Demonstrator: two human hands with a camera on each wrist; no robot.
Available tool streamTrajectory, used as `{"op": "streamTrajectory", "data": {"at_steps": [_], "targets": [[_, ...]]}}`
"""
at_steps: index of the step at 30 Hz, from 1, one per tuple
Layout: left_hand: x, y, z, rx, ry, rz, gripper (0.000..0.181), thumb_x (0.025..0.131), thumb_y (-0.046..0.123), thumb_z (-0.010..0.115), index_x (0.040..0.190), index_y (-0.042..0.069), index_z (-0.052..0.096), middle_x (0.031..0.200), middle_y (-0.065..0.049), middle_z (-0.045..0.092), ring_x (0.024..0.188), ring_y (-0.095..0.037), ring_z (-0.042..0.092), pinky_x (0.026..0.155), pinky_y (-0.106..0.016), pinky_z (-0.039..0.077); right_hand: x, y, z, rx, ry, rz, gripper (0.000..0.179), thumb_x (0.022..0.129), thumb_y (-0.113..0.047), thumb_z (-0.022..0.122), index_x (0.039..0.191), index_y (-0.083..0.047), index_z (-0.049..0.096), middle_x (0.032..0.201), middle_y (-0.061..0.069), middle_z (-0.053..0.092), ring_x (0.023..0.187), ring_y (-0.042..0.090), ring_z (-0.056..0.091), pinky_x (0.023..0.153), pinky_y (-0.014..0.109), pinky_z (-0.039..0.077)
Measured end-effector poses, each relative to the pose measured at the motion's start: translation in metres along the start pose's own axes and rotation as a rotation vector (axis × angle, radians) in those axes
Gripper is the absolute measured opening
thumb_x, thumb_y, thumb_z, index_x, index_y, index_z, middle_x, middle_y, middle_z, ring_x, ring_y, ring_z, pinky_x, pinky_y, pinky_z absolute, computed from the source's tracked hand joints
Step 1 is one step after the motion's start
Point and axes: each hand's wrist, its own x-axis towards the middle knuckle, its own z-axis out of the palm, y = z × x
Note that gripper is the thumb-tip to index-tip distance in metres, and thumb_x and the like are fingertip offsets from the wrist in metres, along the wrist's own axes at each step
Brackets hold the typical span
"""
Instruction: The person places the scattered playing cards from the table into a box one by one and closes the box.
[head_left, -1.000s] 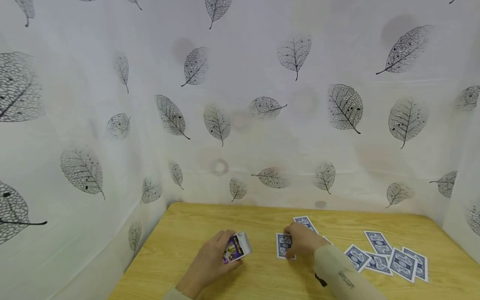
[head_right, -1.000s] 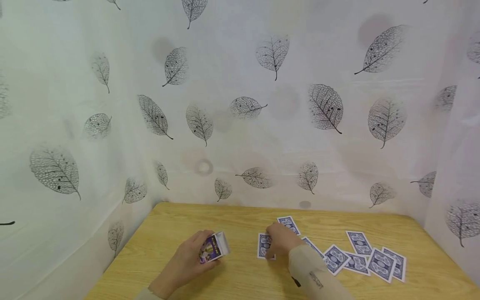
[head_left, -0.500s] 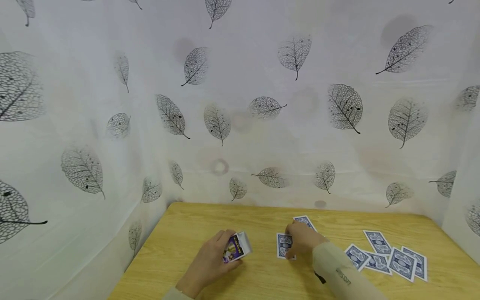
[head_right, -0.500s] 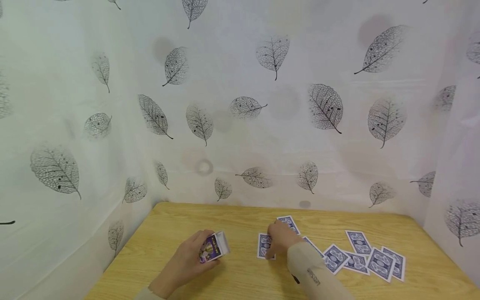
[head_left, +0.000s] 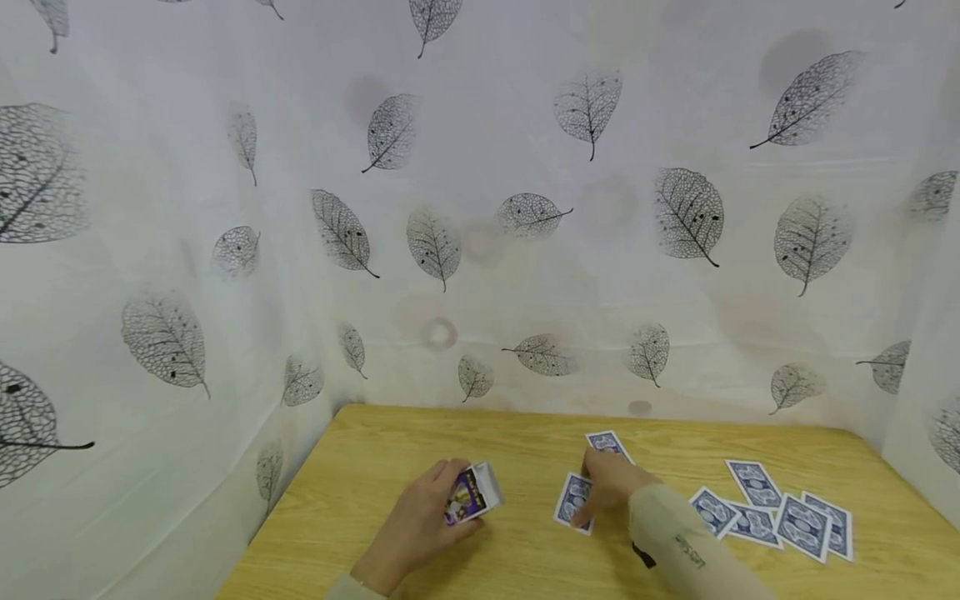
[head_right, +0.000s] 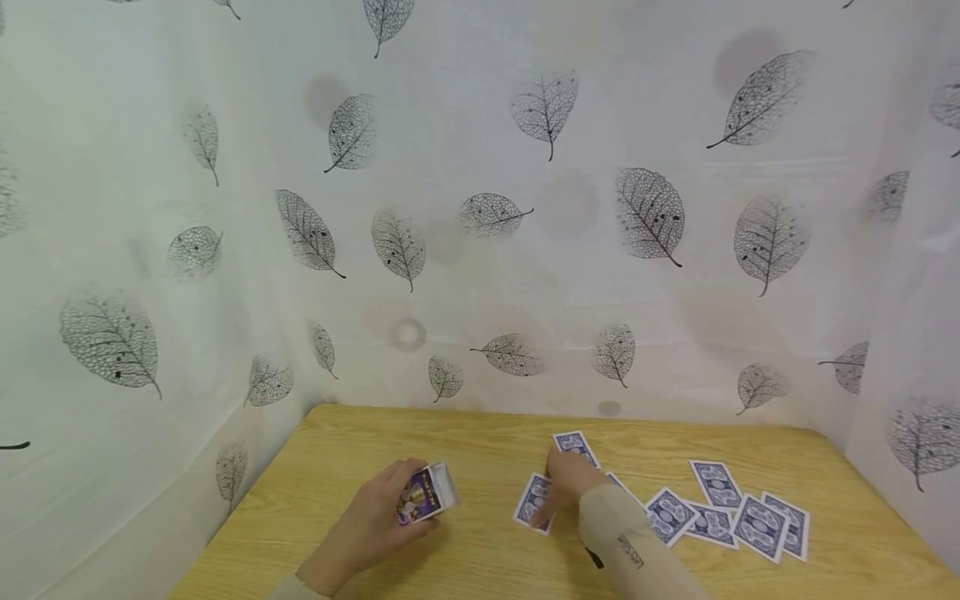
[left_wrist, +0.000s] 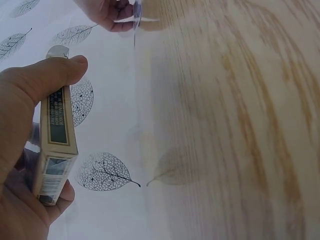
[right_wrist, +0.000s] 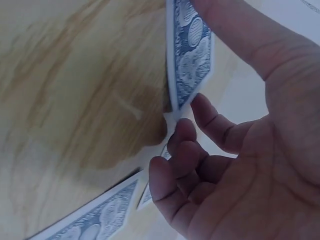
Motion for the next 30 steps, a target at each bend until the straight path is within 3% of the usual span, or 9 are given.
{"op": "streamTrajectory", "data": {"at_steps": [4,7,12,16,21,30], "targets": [[0.001,0.000,0.002,0.015,0.007,0.002,0.070,0.078,0.029,0.096,0.134,0.011,0.060,0.106,0.001,0.067,0.084,-0.004,0.059,0.073,-0.021,0.056,0.001,0.009,0.003,0.054,-0.002,0.016,0.061,0.065,-0.033,0.103,0.104,-0.008,0.063,0.094,0.003,0.063,0.087,0.020,0.060,0.085,0.042,0.057],[0.001,0.000,0.002,0.015,0.005,0.002,0.069,0.078,0.030,0.097,0.134,0.011,0.061,0.105,0.002,0.067,0.085,-0.004,0.060,0.073,-0.021,0.056,0.001,0.017,0.002,0.103,0.041,-0.013,0.052,0.069,-0.027,0.101,0.100,-0.009,0.064,0.092,0.002,0.063,0.085,0.019,0.058,0.081,0.039,0.055],[0.000,0.000,0.004,0.017,-0.010,-0.008,0.069,0.079,0.032,0.096,0.135,0.011,0.060,0.106,0.002,0.067,0.085,-0.003,0.060,0.073,-0.020,0.056,-0.006,0.032,-0.005,0.182,0.151,-0.135,0.031,0.079,-0.011,0.093,0.089,-0.008,0.064,0.083,0.002,0.062,0.077,0.017,0.054,0.070,0.031,0.049],[0.000,0.000,0.005,0.019,-0.018,-0.012,0.069,0.080,0.032,0.095,0.136,0.010,0.060,0.107,0.001,0.067,0.086,-0.003,0.060,0.073,-0.020,0.056,-0.015,0.042,-0.015,0.258,0.168,-0.210,0.021,0.088,-0.008,0.085,0.086,-0.008,0.064,0.080,0.001,0.063,0.073,0.014,0.053,0.062,0.024,0.045],[-0.001,0.000,0.005,0.033,-0.001,-0.007,0.069,0.078,0.031,0.096,0.135,0.010,0.061,0.106,0.001,0.067,0.085,-0.003,0.060,0.073,-0.020,0.056,-0.026,0.046,-0.026,0.315,0.161,-0.253,0.014,0.096,-0.011,0.078,0.088,-0.007,0.067,0.081,0.001,0.064,0.073,0.013,0.055,0.062,0.023,0.047],[0.000,0.002,0.001,0.009,-0.009,-0.003,0.069,0.080,0.031,0.095,0.135,0.009,0.060,0.108,0.000,0.068,0.086,-0.003,0.061,0.073,-0.021,0.057,-0.042,0.037,-0.034,0.423,0.176,-0.277,0.014,0.099,-0.019,0.076,0.094,-0.006,0.071,0.084,0.004,0.069,0.073,0.015,0.062,0.063,0.025,0.053]]}}
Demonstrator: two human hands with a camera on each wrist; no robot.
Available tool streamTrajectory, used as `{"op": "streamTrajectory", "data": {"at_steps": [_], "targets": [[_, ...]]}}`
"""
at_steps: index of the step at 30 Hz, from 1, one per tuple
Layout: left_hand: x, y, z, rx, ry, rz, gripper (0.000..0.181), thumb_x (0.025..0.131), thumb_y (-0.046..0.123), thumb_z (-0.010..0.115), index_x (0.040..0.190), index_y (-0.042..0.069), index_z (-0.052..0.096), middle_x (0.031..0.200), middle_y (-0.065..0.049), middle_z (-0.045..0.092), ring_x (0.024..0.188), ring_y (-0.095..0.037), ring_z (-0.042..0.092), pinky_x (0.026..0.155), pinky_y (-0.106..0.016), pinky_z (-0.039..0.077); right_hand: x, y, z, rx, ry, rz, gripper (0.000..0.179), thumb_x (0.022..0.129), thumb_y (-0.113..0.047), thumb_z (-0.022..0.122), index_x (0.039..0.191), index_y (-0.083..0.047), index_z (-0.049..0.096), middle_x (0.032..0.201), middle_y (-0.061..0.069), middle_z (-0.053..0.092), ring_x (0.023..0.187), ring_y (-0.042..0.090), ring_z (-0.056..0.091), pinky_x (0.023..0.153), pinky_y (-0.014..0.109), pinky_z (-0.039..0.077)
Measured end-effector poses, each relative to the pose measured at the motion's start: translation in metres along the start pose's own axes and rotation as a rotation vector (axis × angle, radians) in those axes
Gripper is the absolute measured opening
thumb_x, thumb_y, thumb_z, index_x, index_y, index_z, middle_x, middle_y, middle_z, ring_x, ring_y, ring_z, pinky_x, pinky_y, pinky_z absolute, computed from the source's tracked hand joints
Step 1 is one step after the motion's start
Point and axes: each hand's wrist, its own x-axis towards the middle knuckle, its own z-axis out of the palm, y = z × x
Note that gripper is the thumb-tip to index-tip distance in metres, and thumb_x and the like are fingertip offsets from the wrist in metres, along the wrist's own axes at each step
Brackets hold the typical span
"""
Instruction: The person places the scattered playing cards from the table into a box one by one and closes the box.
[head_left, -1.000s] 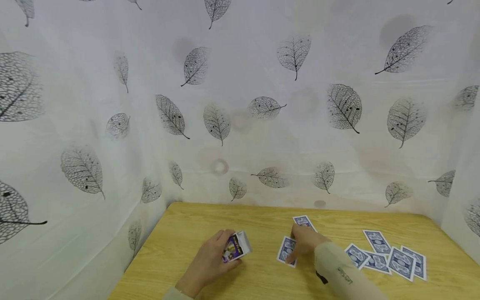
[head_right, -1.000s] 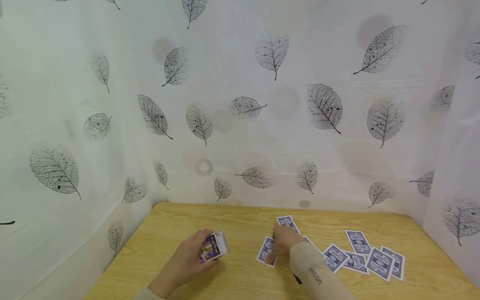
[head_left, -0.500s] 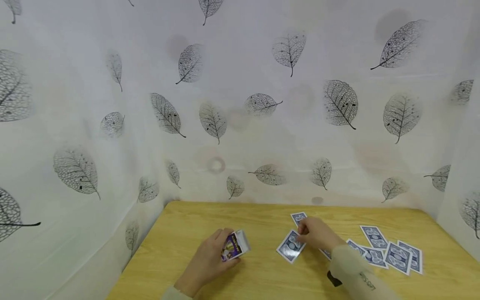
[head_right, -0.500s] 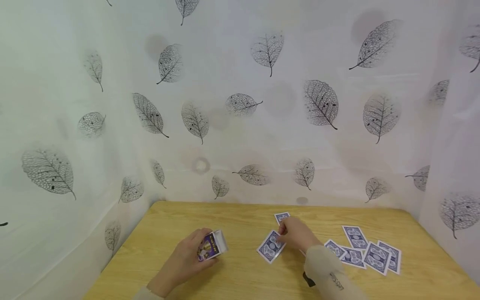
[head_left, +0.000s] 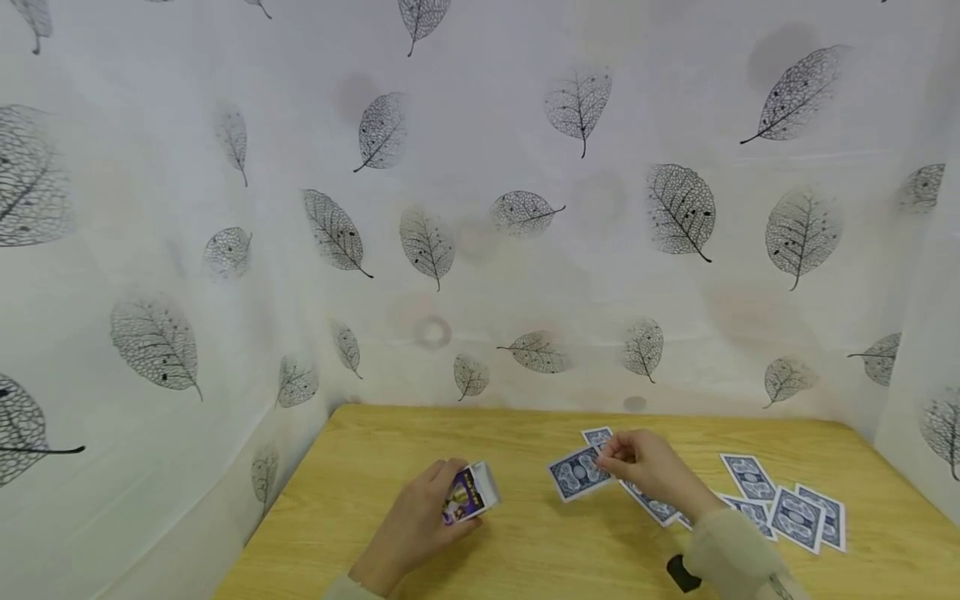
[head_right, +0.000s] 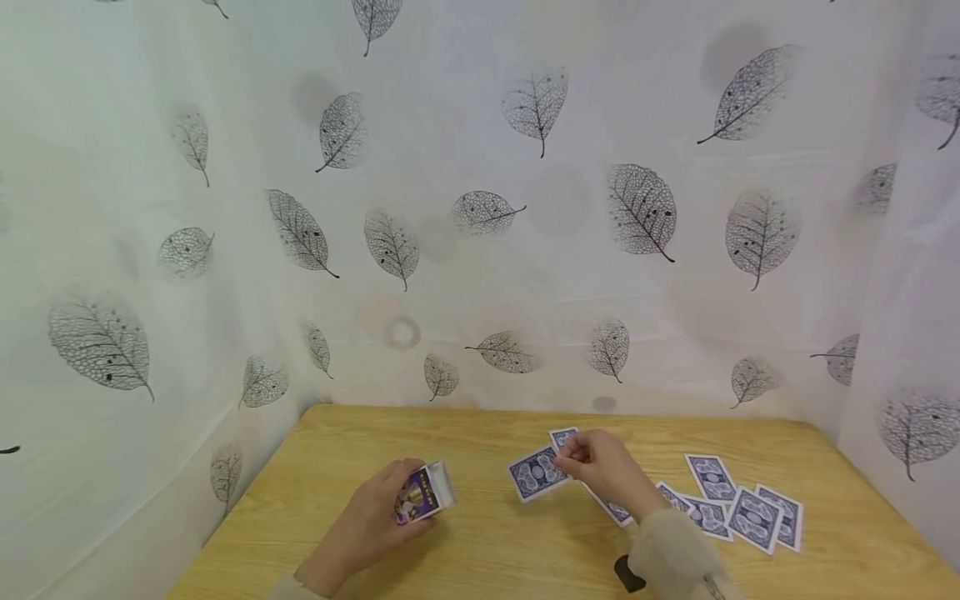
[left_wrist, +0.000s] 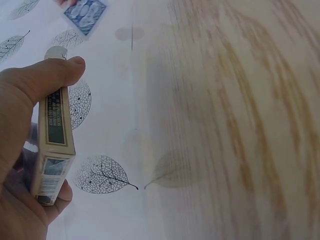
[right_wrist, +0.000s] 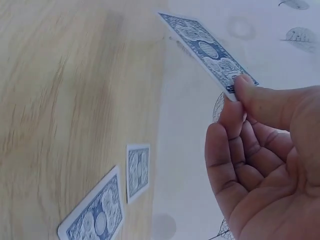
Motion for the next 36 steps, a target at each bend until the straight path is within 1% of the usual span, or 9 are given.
{"op": "streamTrajectory", "data": {"at_steps": [5,9,13,16,19,24,31,36], "targets": [[0.001,0.001,0.000,-0.007,0.009,0.005,0.068,0.080,0.029,0.096,0.136,0.010,0.061,0.108,0.001,0.068,0.086,-0.003,0.060,0.073,-0.020,0.056,-0.001,-0.008,0.002,0.109,-0.016,0.001,0.021,0.102,-0.025,0.075,0.103,-0.004,0.071,0.088,0.004,0.071,0.077,0.015,0.065,0.069,0.031,0.058],[0.002,0.001,0.001,-0.005,0.022,0.028,0.069,0.079,0.029,0.096,0.136,0.009,0.062,0.108,0.000,0.069,0.086,-0.003,0.061,0.073,-0.020,0.056,-0.003,-0.017,0.004,0.186,-0.044,-0.002,0.024,0.103,-0.026,0.073,0.105,-0.002,0.070,0.088,0.005,0.071,0.075,0.013,0.064,0.066,0.029,0.055],[0.002,0.001,0.001,-0.002,0.021,0.035,0.069,0.080,0.030,0.096,0.136,0.009,0.062,0.109,-0.001,0.070,0.086,-0.004,0.061,0.073,-0.019,0.056,-0.003,-0.028,0.010,0.226,-0.056,-0.036,0.023,0.104,-0.024,0.072,0.105,-0.001,0.069,0.086,0.005,0.070,0.073,0.011,0.063,0.065,0.027,0.054],[0.002,0.002,0.001,-0.010,0.014,0.032,0.068,0.080,0.031,0.095,0.137,0.010,0.063,0.109,-0.001,0.071,0.086,-0.003,0.061,0.073,-0.019,0.055,-0.002,-0.035,0.016,0.243,-0.054,-0.071,0.022,0.103,-0.021,0.073,0.103,0.001,0.069,0.084,0.007,0.070,0.073,0.010,0.064,0.065,0.026,0.054],[0.001,0.003,0.000,-0.025,0.009,0.037,0.068,0.080,0.030,0.095,0.137,0.010,0.063,0.107,0.000,0.071,0.085,-0.002,0.060,0.072,-0.018,0.055,-0.001,-0.040,0.024,0.263,-0.050,-0.078,0.021,0.102,-0.020,0.074,0.102,0.001,0.070,0.084,0.009,0.072,0.072,0.010,0.065,0.066,0.026,0.056],[0.001,0.004,0.000,-0.031,0.014,0.054,0.068,0.079,0.028,0.095,0.137,0.009,0.064,0.104,0.001,0.071,0.084,-0.001,0.059,0.070,-0.017,0.054,0.003,-0.045,0.037,0.284,-0.051,-0.056,0.021,0.102,-0.019,0.074,0.103,0.001,0.071,0.087,0.009,0.072,0.075,0.013,0.066,0.069,0.028,0.058],[0.000,0.003,0.001,-0.022,0.026,0.061,0.067,0.080,0.029,0.095,0.136,0.009,0.065,0.103,0.001,0.070,0.084,-0.002,0.059,0.070,-0.018,0.054,0.008,-0.048,0.051,0.265,-0.034,-0.013,0.020,0.101,-0.021,0.076,0.101,-0.001,0.070,0.086,0.005,0.072,0.077,0.016,0.067,0.070,0.030,0.060],[-0.001,0.002,0.002,-0.009,0.048,0.079,0.066,0.079,0.030,0.095,0.135,0.010,0.065,0.101,0.002,0.069,0.082,-0.002,0.059,0.069,-0.018,0.054,0.009,-0.050,0.058,0.267,-0.029,-0.019,0.018,0.099,-0.019,0.077,0.099,-0.002,0.071,0.084,0.005,0.072,0.076,0.018,0.068,0.069,0.031,0.061]]}}
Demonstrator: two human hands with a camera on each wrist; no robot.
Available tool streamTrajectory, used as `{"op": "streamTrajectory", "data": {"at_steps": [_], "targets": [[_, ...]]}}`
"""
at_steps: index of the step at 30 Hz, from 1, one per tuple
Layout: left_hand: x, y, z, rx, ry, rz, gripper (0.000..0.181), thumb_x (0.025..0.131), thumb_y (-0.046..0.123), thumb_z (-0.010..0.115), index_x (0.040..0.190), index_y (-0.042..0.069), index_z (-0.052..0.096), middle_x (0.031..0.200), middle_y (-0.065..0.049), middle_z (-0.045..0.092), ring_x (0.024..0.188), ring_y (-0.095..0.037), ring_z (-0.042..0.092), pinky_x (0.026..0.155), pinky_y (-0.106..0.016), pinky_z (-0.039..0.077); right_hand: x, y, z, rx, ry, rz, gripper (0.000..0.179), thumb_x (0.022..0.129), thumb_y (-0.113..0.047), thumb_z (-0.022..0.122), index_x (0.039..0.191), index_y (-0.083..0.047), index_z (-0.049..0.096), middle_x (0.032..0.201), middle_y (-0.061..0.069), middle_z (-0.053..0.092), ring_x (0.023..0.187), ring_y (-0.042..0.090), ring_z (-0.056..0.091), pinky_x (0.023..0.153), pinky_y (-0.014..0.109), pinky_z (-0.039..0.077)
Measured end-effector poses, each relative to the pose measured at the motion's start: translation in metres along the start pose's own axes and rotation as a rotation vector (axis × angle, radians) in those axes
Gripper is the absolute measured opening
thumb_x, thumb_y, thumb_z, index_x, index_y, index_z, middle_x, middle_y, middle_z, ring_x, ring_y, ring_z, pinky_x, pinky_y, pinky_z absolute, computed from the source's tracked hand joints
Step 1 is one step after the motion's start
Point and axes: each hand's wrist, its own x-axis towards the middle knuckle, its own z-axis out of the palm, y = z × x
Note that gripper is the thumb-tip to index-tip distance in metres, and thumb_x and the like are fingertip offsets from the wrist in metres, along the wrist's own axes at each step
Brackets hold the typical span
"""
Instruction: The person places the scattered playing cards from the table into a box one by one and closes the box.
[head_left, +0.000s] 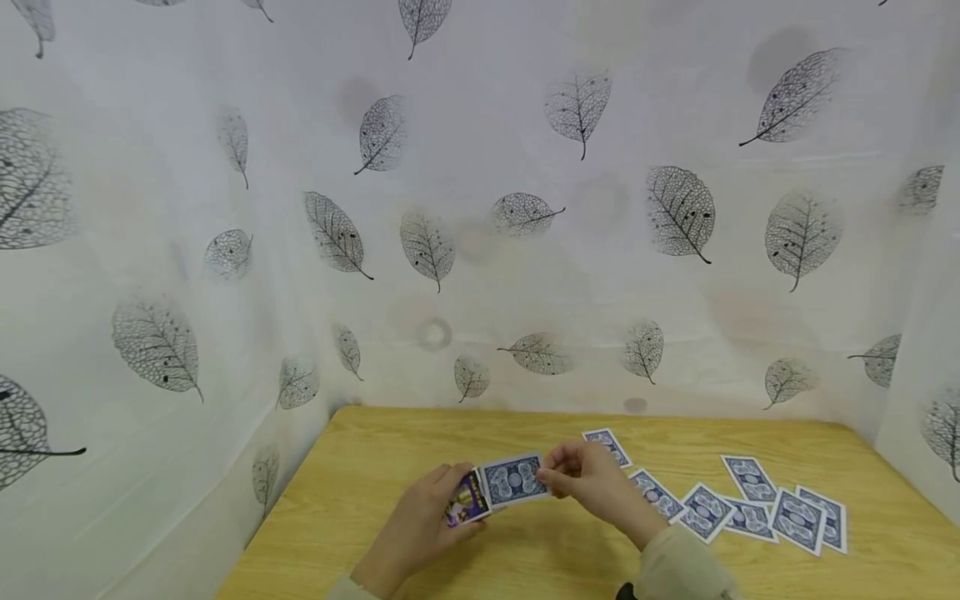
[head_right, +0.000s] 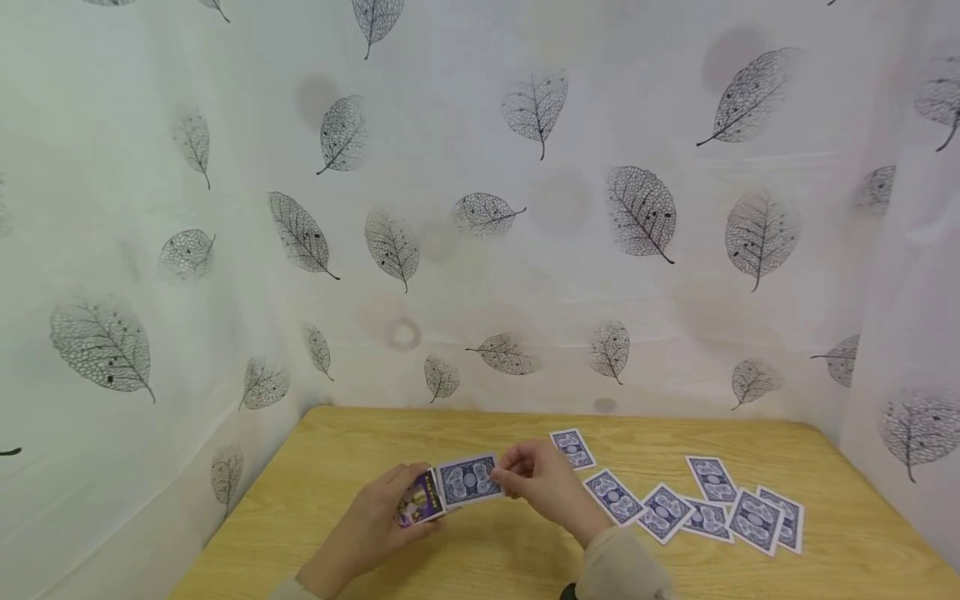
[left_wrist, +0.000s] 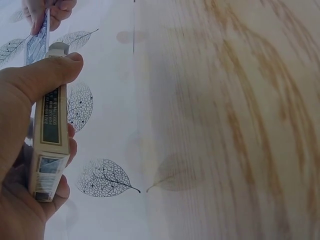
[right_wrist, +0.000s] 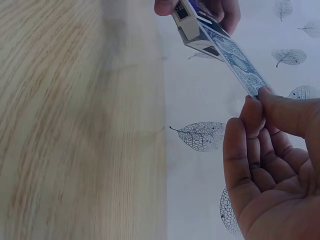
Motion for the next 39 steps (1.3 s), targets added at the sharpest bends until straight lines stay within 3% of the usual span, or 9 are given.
{"op": "streamTrajectory", "data": {"at_steps": [11,21,35,39], "targets": [[-0.001,0.000,0.000,-0.009,0.009,0.009,0.066,0.079,0.028,0.096,0.134,0.011,0.065,0.101,0.002,0.069,0.081,0.001,0.056,0.067,-0.017,0.052,0.002,-0.001,0.014,-0.034,0.030,-0.052,0.016,0.097,-0.017,0.080,0.096,-0.003,0.072,0.082,0.005,0.072,0.071,0.012,0.065,0.059,0.023,0.053],[-0.001,-0.001,-0.001,-0.006,-0.010,0.008,0.066,0.081,0.029,0.095,0.136,0.010,0.064,0.105,0.000,0.070,0.084,-0.001,0.059,0.070,-0.018,0.055,0.006,-0.010,0.033,-0.071,0.079,-0.095,0.016,0.094,-0.015,0.082,0.092,-0.005,0.070,0.083,0.002,0.072,0.070,0.006,0.065,0.064,0.021,0.058],[-0.002,-0.005,0.003,0.010,-0.003,0.016,0.068,0.081,0.030,0.095,0.136,0.011,0.063,0.106,0.001,0.070,0.085,-0.001,0.059,0.070,-0.018,0.054,0.010,-0.020,0.053,-0.139,0.053,-0.158,0.014,0.094,-0.016,0.082,0.092,-0.009,0.070,0.085,-0.002,0.071,0.071,0.003,0.062,0.066,0.020,0.057],[-0.002,-0.006,0.003,0.008,-0.003,0.013,0.068,0.081,0.031,0.095,0.137,0.012,0.062,0.106,0.001,0.070,0.086,-0.001,0.059,0.070,-0.018,0.055,0.010,-0.021,0.056,-0.176,0.056,-0.174,0.013,0.095,-0.018,0.081,0.093,-0.010,0.071,0.079,-0.005,0.066,0.067,0.001,0.057,0.061,0.019,0.052]]}}
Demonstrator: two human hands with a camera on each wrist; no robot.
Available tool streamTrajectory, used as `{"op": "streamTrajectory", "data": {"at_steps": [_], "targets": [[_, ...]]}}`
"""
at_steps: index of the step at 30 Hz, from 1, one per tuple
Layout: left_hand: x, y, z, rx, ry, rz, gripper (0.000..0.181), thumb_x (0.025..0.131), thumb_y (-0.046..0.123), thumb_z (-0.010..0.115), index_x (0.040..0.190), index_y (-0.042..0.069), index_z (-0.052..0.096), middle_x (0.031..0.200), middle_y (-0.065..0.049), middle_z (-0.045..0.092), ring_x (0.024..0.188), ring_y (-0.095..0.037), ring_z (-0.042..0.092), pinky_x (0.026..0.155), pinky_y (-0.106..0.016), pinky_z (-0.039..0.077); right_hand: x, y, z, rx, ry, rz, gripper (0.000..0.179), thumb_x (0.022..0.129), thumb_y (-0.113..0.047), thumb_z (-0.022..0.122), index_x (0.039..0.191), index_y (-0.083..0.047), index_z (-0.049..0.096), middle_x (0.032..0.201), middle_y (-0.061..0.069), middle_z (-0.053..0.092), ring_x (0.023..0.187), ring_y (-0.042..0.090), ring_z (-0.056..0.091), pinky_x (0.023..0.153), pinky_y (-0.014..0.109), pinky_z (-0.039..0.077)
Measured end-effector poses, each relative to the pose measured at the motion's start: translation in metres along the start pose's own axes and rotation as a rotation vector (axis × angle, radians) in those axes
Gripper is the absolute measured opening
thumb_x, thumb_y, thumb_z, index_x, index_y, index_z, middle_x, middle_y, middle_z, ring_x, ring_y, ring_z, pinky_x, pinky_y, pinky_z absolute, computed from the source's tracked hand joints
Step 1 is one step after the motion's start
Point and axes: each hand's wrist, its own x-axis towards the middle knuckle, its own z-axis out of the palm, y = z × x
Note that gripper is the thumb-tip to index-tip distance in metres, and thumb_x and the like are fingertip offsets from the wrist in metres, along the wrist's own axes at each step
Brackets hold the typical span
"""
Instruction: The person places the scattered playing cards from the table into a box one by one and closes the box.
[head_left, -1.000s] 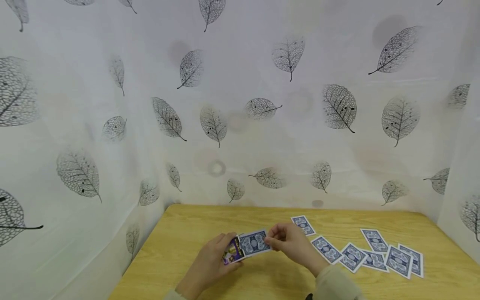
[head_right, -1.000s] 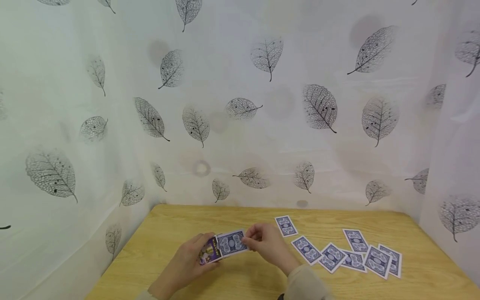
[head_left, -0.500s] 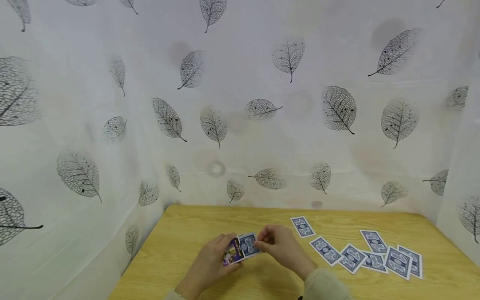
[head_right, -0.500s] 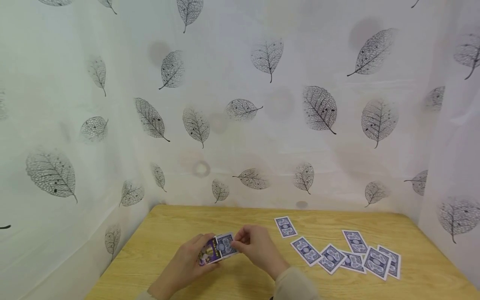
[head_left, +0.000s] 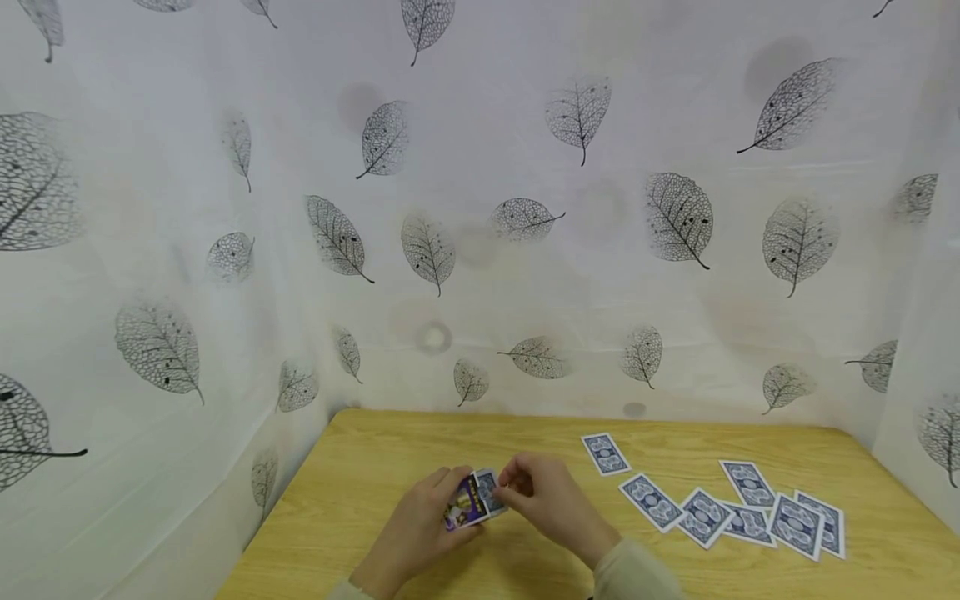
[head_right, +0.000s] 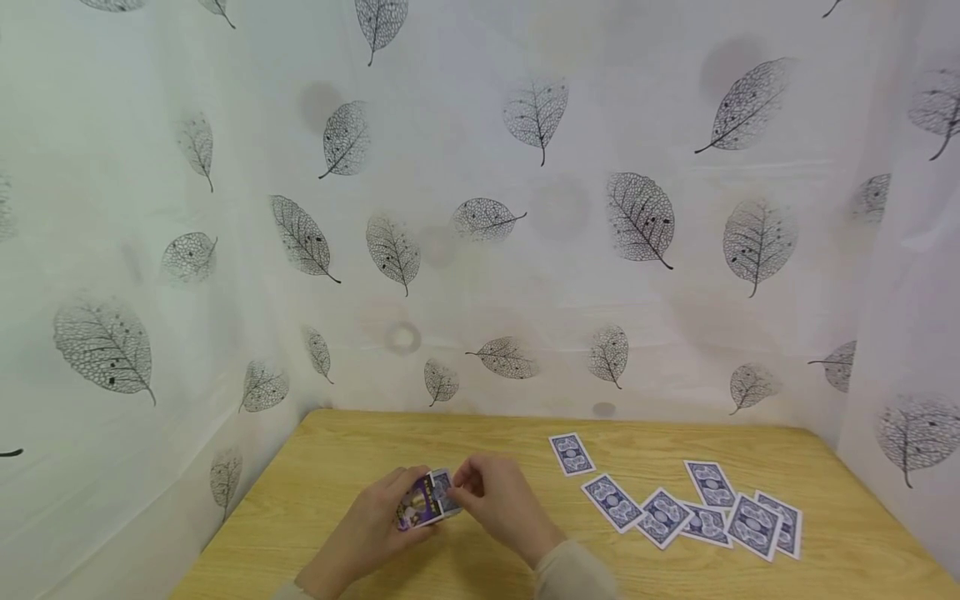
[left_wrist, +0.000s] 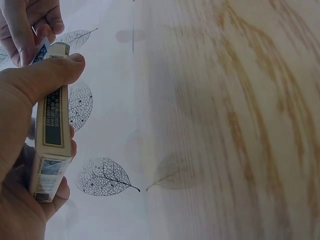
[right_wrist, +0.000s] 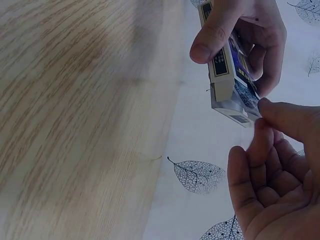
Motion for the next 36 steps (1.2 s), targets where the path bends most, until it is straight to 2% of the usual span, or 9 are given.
{"op": "streamTrajectory", "data": {"at_steps": [5,12,29,36], "targets": [[0.000,0.000,0.000,-0.006,-0.007,-0.005,0.067,0.080,0.029,0.095,0.136,0.012,0.062,0.107,0.000,0.070,0.086,-0.002,0.060,0.071,-0.019,0.055,0.000,-0.001,0.003,-0.037,0.000,-0.006,0.010,0.096,-0.020,0.080,0.095,-0.012,0.073,0.070,-0.008,0.056,0.059,-0.001,0.046,0.052,0.018,0.042],[0.001,0.001,-0.001,-0.001,-0.011,-0.002,0.067,0.080,0.028,0.095,0.137,0.011,0.063,0.108,-0.001,0.070,0.087,-0.004,0.062,0.073,-0.020,0.057,0.000,-0.003,0.006,-0.037,-0.030,-0.004,0.013,0.100,-0.023,0.076,0.101,-0.011,0.076,0.065,-0.009,0.051,0.055,-0.001,0.041,0.049,0.018,0.036],[0.001,0.002,-0.002,0.005,-0.020,-0.010,0.066,0.081,0.029,0.095,0.136,0.011,0.063,0.109,0.000,0.070,0.088,-0.004,0.062,0.074,-0.019,0.057,-0.001,-0.004,0.003,-0.046,-0.130,-0.045,0.017,0.101,-0.021,0.073,0.111,-0.008,0.078,0.071,-0.011,0.054,0.060,-0.003,0.044,0.053,0.018,0.040],[0.001,0.003,-0.002,0.003,-0.015,-0.016,0.068,0.080,0.027,0.096,0.136,0.010,0.062,0.106,0.001,0.069,0.086,-0.002,0.061,0.072,-0.020,0.056,-0.001,0.008,-0.023,-0.079,-0.046,-0.017,0.012,0.101,-0.020,0.074,0.109,-0.009,0.074,0.075,-0.008,0.059,0.062,-0.001,0.048,0.056,0.020,0.044]]}}
